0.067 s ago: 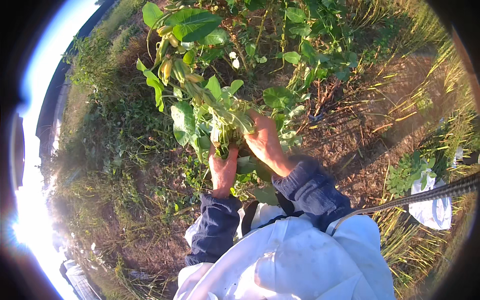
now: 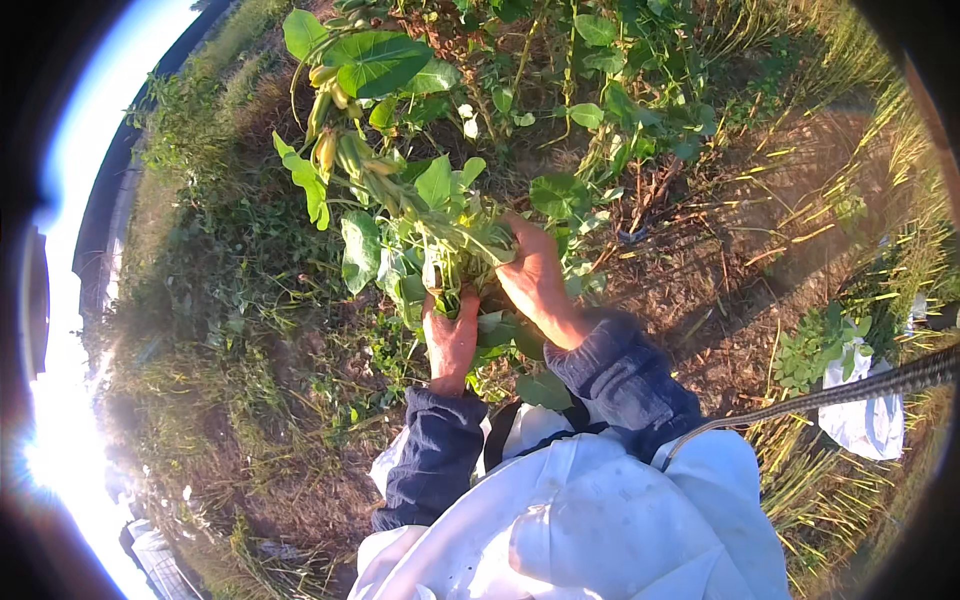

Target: The person harvests crops in an outdoor field, first by picking leafy greens from a plant by hand and then using a sickle to cut tall stalks near the base.

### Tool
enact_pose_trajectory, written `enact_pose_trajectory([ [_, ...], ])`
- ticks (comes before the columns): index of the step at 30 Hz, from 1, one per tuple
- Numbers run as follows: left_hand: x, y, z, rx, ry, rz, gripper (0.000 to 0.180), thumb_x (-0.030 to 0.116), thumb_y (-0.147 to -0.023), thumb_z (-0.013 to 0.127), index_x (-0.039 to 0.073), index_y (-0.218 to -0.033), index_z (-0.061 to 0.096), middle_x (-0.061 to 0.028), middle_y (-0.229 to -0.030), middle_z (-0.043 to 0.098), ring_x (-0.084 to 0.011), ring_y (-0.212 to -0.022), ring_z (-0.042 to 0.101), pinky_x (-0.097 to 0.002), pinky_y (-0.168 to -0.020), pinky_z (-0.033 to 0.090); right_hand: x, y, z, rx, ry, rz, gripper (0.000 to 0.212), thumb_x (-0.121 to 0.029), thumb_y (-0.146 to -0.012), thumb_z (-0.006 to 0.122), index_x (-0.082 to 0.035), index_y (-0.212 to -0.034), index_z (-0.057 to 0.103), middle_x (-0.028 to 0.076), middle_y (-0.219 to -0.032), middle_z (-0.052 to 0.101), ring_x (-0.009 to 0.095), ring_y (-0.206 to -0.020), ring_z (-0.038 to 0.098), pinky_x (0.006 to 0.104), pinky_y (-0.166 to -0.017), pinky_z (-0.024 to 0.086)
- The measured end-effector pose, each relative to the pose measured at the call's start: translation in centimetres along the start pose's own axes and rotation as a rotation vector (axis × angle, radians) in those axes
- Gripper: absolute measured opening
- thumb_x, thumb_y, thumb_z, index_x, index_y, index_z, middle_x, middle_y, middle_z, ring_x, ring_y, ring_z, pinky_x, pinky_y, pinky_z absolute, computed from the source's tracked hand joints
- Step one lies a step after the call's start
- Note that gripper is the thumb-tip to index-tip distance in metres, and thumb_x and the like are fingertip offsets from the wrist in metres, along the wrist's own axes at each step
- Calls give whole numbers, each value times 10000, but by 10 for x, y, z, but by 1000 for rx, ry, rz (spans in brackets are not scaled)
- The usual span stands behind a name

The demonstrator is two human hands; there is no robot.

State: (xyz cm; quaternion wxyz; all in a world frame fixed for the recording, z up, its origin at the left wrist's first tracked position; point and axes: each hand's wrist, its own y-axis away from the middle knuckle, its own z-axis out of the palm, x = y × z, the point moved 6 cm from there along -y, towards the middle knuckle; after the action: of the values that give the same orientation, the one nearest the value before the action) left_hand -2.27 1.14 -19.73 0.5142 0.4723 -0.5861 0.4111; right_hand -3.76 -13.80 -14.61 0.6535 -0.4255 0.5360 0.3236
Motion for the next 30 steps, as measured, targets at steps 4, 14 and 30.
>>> enact_pose_trajectory([
  [4, -20, 0, -5, 58, 19, 56, 242, 39, -853, 550, -6, -1090, 560, -56, -982, 615, -127, -856, 567, -281, -743, 479, -1, -14, -7, -10, -377, 191, 147, -63, -847, 589, -24, -989, 599, -17, -845, 591, 62, -745, 534, 207, -630, 433],
  [14, -13, -84, -98, 108, -820, 614, 459, 44, -846, 574, 48, -1278, 422, -87, -868, 625, -193, -810, 605, -301, -725, 500, -1, 31, -21, -521, -343, 631, 547, -273, -895, 610, -1, -1323, 407, 86, -1189, 554, 159, -992, 597, 309, -815, 510],
  [30, 75, -62, -42, -536, 262, -21, 483, 38, -835, 659, 26, -1273, 457, -78, -1236, 530, -169, -1076, 550, -294, -837, 500, -35, 1, -73, -428, 185, 554, 248, -110, -884, 574, -34, -1120, 575, 32, -973, 598, 105, -897, 542, 260, -810, 435],
])
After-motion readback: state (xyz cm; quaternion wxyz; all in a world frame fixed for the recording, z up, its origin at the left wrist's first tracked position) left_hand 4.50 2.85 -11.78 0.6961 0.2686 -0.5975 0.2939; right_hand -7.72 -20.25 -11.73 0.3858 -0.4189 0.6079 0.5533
